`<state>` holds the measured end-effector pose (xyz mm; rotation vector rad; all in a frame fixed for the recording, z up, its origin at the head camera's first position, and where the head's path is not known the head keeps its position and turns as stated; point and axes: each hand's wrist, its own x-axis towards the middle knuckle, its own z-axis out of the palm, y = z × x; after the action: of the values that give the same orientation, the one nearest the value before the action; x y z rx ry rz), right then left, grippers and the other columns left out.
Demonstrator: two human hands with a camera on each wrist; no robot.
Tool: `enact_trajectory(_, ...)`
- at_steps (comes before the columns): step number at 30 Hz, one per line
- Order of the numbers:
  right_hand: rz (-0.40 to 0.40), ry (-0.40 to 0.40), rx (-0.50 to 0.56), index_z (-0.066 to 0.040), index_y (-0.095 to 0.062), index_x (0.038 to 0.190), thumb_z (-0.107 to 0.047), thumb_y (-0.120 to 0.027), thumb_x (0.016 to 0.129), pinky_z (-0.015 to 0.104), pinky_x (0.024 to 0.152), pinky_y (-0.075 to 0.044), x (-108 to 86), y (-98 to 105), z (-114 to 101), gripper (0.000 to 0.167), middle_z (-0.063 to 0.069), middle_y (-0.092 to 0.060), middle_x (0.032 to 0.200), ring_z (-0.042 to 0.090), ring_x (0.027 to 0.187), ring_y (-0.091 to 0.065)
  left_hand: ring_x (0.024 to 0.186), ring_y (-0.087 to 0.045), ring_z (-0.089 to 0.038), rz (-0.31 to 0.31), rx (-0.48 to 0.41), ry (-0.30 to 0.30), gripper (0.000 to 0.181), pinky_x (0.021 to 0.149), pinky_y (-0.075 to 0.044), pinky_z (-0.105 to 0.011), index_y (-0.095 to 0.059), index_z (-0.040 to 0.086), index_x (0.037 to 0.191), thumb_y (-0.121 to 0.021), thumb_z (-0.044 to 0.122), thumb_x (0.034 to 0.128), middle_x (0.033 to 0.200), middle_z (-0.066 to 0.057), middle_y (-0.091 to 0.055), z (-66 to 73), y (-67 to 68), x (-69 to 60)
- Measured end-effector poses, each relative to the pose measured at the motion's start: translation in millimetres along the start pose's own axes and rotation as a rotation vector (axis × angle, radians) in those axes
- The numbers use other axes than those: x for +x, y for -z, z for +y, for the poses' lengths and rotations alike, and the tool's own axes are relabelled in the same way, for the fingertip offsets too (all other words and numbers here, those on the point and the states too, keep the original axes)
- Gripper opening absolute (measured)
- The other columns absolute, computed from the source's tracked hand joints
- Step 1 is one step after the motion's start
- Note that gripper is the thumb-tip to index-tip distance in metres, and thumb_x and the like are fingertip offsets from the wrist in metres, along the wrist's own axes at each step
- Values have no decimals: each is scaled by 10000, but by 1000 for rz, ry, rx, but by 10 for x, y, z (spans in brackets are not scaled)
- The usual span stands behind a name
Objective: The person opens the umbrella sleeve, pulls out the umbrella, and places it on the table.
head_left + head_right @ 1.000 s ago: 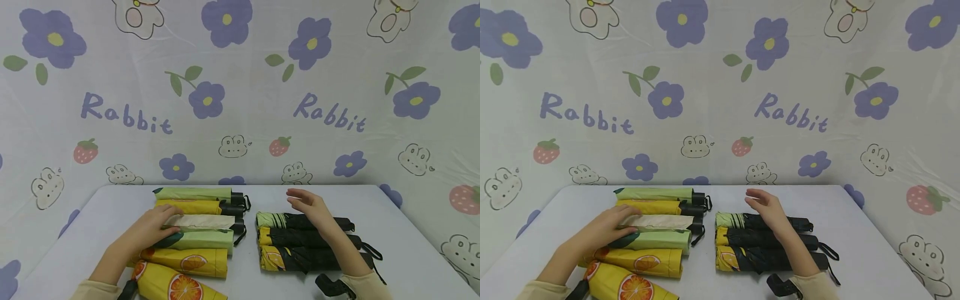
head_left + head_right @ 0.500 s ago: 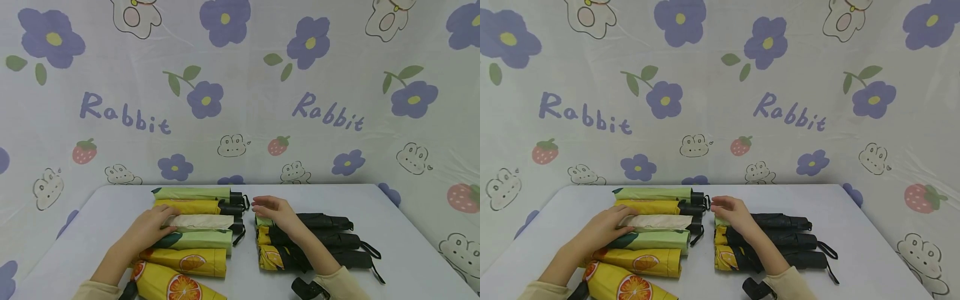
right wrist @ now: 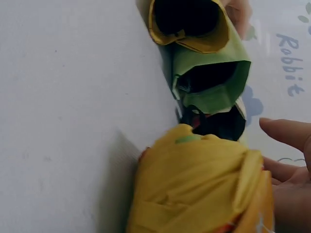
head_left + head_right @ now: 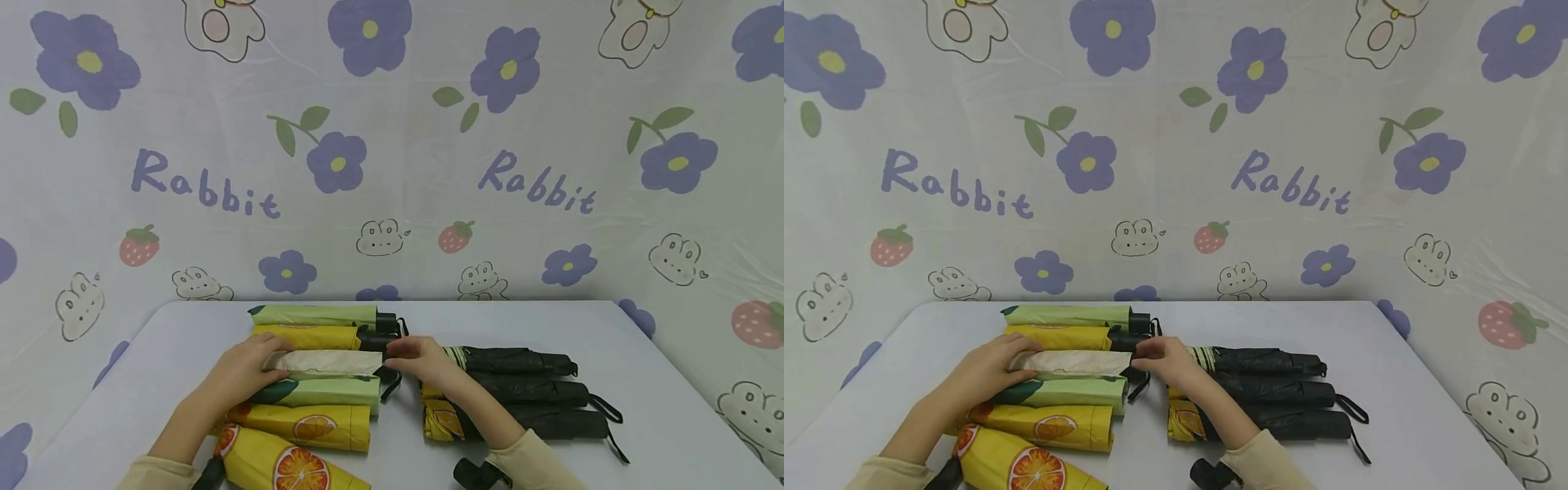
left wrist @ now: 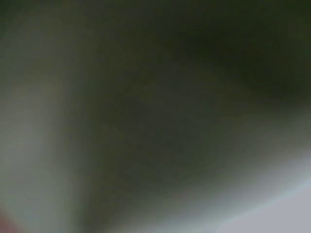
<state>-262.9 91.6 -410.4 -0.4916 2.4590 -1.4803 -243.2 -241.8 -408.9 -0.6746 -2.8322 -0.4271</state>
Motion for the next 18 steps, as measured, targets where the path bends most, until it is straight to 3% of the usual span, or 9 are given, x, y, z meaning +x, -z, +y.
enact_trajectory(12, -24, 13, -237, 23, -658, 1189, -72, -727, 839, 503, 1012, -475, 74, -82, -44, 369, 194, -636, 1246, 369, 1202, -582, 1093, -630, -280, -21, -71, 27, 375, 918, -516, -498, -666, 144, 1175, -773, 252, 833, 1139, -43, -683, -50, -15, 22)
enact_trajectory(18, -19, 45, -297, 38, -662, 1169, -2, -737, 800, 491, 963, -511, 80, -126, -41, 379, 200, -664, 1200, 354, 1147, -617, 1118, -613, -291, -14, -172, 13, 362, 967, -489, -500, -676, 113, 1160, -770, 243, 835, 1153, -61, -681, -111, -43, 22)
